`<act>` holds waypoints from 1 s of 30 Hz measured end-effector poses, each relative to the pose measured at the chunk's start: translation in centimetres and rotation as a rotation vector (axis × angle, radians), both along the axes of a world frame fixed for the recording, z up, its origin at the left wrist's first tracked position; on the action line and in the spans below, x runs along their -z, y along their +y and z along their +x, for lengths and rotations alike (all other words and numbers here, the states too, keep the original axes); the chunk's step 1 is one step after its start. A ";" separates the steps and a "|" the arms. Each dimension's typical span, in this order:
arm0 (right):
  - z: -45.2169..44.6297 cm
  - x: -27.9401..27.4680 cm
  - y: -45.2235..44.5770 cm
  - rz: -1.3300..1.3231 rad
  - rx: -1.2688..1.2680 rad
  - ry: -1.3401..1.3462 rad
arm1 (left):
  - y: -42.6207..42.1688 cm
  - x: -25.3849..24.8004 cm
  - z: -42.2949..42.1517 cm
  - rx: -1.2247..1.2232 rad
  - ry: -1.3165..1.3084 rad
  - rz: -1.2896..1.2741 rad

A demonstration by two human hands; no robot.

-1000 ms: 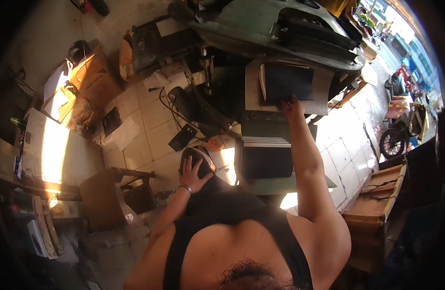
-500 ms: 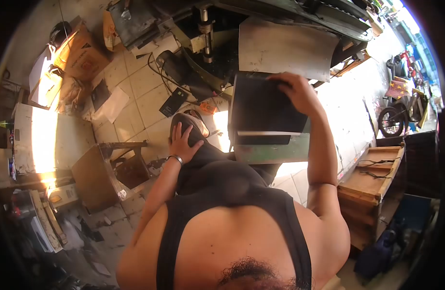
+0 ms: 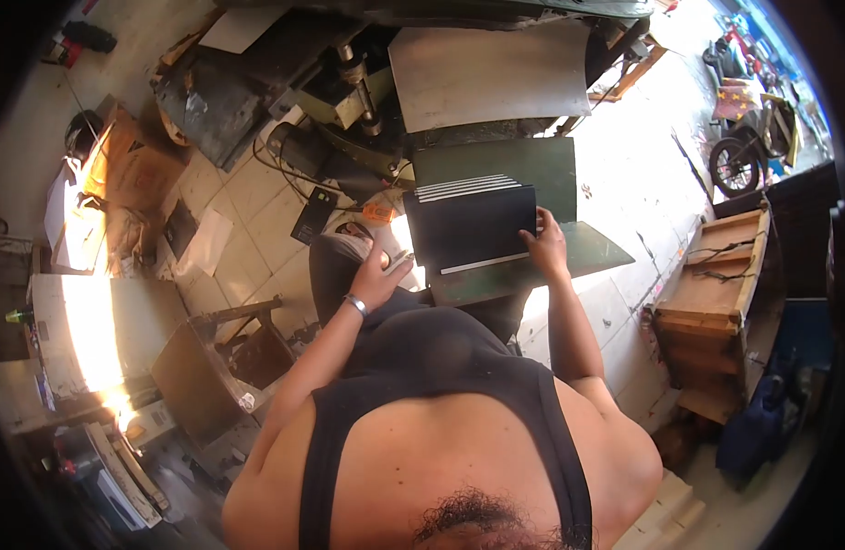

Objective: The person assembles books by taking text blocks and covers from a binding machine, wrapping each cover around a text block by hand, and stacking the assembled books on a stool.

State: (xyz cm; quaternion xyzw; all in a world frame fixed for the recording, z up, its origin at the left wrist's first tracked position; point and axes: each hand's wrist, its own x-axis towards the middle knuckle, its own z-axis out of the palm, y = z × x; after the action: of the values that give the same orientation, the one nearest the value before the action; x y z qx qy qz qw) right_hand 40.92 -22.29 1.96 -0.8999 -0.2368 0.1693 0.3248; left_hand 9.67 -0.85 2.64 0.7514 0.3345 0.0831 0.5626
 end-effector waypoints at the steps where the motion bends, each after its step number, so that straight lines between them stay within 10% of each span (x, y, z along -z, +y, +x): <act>1: -0.5 0.5 -0.2 0.016 0.005 -0.037 | -0.2 1.2 1.3 0.017 -0.062 -0.129; 7: -1.4 -0.8 0.0 0.004 0.049 -0.119 | -0.8 5.8 4.1 0.141 -0.111 -0.457; 30: -1.2 -0.8 0.1 0.174 -0.050 -0.026 | 0.1 2.0 1.8 0.016 0.055 -0.203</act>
State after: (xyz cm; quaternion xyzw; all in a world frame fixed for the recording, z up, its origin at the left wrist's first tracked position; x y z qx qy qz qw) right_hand 39.76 -22.20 2.72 -0.8641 -0.2774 0.1446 0.3943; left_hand 11.48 -0.72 0.60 0.6951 0.3505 0.0237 0.6272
